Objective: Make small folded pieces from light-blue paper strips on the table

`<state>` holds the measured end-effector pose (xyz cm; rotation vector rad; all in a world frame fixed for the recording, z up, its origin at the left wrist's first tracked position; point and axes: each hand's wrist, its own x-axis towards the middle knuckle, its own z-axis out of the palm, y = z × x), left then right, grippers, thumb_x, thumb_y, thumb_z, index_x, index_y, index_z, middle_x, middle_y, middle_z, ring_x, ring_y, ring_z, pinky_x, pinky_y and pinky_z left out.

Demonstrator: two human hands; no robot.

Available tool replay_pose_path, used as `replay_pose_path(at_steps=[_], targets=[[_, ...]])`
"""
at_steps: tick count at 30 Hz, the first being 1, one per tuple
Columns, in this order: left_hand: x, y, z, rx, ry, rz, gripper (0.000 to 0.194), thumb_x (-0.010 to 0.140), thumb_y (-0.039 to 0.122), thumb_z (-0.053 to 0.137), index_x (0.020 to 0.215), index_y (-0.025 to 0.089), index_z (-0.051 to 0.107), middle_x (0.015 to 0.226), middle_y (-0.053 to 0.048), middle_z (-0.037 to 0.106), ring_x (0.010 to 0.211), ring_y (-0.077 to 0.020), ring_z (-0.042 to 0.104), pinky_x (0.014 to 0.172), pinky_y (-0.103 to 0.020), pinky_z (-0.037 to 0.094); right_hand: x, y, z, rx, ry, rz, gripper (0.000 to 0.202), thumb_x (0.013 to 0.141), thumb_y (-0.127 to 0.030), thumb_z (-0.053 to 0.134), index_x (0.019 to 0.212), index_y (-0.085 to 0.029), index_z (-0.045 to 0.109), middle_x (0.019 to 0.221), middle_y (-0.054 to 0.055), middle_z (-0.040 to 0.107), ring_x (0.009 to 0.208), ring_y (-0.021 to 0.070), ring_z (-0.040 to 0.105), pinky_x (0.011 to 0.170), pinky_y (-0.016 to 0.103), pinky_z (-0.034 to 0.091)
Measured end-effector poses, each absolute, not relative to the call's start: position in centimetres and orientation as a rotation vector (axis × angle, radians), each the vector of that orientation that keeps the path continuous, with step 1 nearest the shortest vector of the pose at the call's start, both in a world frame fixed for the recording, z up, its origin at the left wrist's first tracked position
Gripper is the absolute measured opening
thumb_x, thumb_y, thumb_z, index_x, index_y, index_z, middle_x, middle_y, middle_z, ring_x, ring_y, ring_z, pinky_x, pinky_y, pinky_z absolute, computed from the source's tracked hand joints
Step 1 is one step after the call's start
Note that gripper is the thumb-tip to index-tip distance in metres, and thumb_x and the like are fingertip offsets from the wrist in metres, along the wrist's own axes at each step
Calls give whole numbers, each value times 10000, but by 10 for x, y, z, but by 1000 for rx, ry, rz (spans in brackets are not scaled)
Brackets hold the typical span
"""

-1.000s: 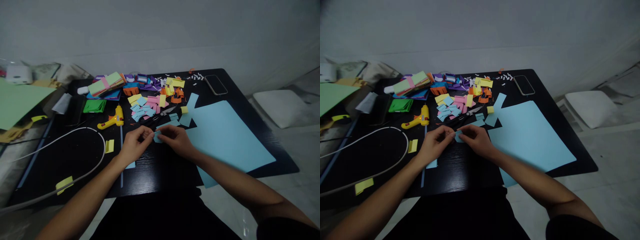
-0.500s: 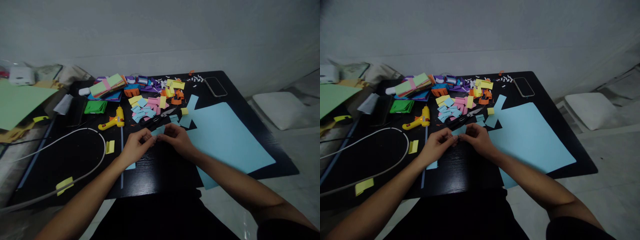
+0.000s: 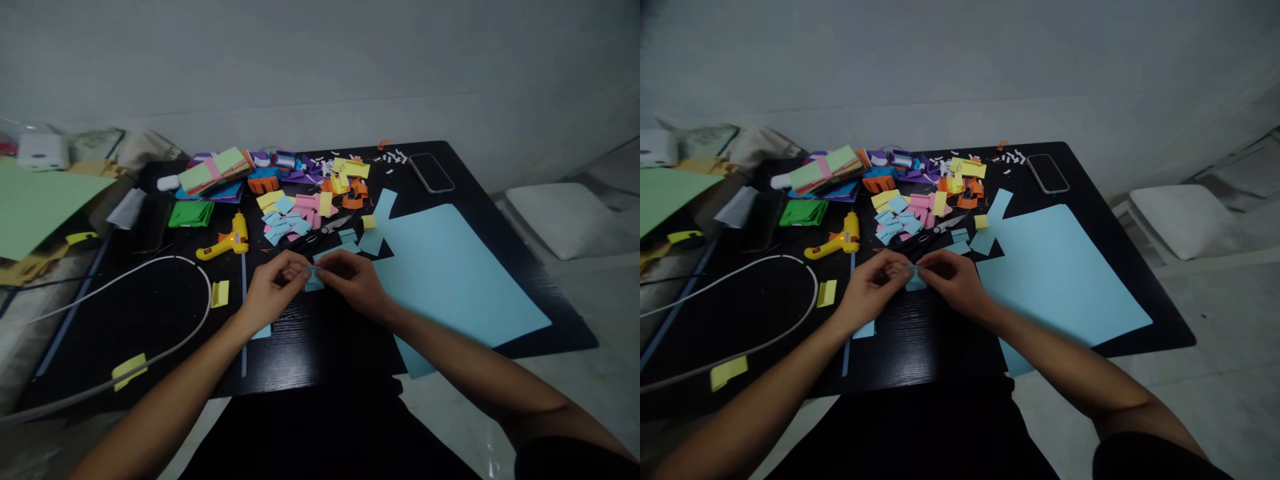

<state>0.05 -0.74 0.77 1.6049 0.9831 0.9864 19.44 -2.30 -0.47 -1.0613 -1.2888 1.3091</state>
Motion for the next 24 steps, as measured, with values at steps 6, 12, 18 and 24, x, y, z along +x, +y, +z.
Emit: replay_pose_path(at_steps=[6,12,18,24], targets=[[0,-7,12,1626,951,986,56,918,209,655,943,196,703,722,13,655,641,-118,638,623,-241,509,197,-22,-2,-1041,-1286,1316,117,841,-331,791,891,-227,770,896,21,779,849,179,728,833,340,591],[-5,-7,14,1716,964,966,112,937,177,590,957,198,698,730,2,680,664,-131,652,630,-252,508,199,-23,2,-1051,-1301,1325,98,852,-326,788,904,-242,791,891,17,787,833,177,728,820,348,595],[-5,-9,11,1808,1016,971,81,955,260,641,980,193,680,771,6,683,673,-124,632,638,-243,503,194,-25,-5,-1084,-1279,1281,248,786,-391,869,929,-224,752,916,30,785,850,186,740,828,352,618],[-4,-6,10,1893,1080,938,117,961,302,686,945,194,726,767,2,701,684,-127,635,661,-245,503,194,-25,-10,-1077,-1270,1254,303,774,-392,883,987,-226,745,940,38,788,893,194,757,856,354,622]])
